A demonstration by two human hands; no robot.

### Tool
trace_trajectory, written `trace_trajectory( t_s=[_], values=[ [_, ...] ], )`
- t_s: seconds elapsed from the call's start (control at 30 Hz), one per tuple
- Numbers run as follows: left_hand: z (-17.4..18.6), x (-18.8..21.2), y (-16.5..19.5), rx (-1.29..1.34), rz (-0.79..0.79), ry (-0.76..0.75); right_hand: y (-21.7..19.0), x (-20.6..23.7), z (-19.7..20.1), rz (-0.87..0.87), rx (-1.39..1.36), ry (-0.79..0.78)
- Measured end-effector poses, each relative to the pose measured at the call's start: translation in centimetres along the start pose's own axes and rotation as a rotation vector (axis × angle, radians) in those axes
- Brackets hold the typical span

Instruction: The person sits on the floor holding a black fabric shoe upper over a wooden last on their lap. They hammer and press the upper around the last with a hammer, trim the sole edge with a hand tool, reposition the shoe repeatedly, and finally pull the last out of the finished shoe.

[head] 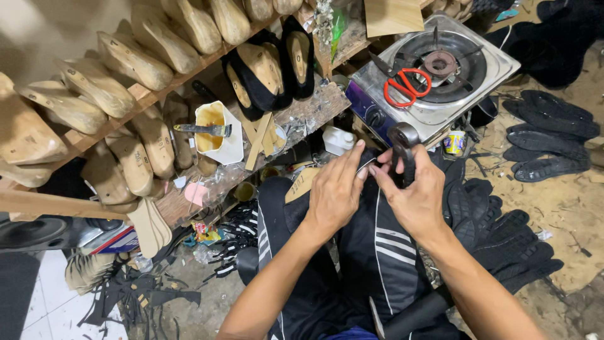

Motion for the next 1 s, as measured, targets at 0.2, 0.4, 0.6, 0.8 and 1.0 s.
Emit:
trace_trajectory(
  t_s=[0.2, 0.4, 0.6, 0.8, 1.0],
  values=[
    [0.8, 0.4, 0.4, 0.074, 0.037, 0.009, 0.4, 0.5, -0.2, 0.076, 0.088, 0.02],
    [1.3, 0.1, 0.1, 0.141, 0.101, -0.057, 2.1, -0.1, -0.4, -0.095, -0.064, -0.142],
    [2.2, 0.0, -0.8, 0.233, 0.181, -0.071, 4.2, 1.9, -0.2, -0.608, -0.47, -0.79],
    [2.0, 0.6, -0.7, 0.253, 0.191, -0.091, 4.5, 2.8, -1.0, -0.692, -0.553, -1.077],
    [2.4, 0.6, -0.7, 0.266, 0.153, -0.112, 5.4, 1.7, -0.7, -0.898, -0.569, -1.091]
  ],
)
Point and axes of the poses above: each hand's wrist, its own x-axis away from the middle knuckle, its own z-axis out of the back of the hand, y = z × x, the point moved 7 cm from there along -x, towards the middle knuckle, and after that the axes turned 11 degrees about y, right-handed, at the moved point
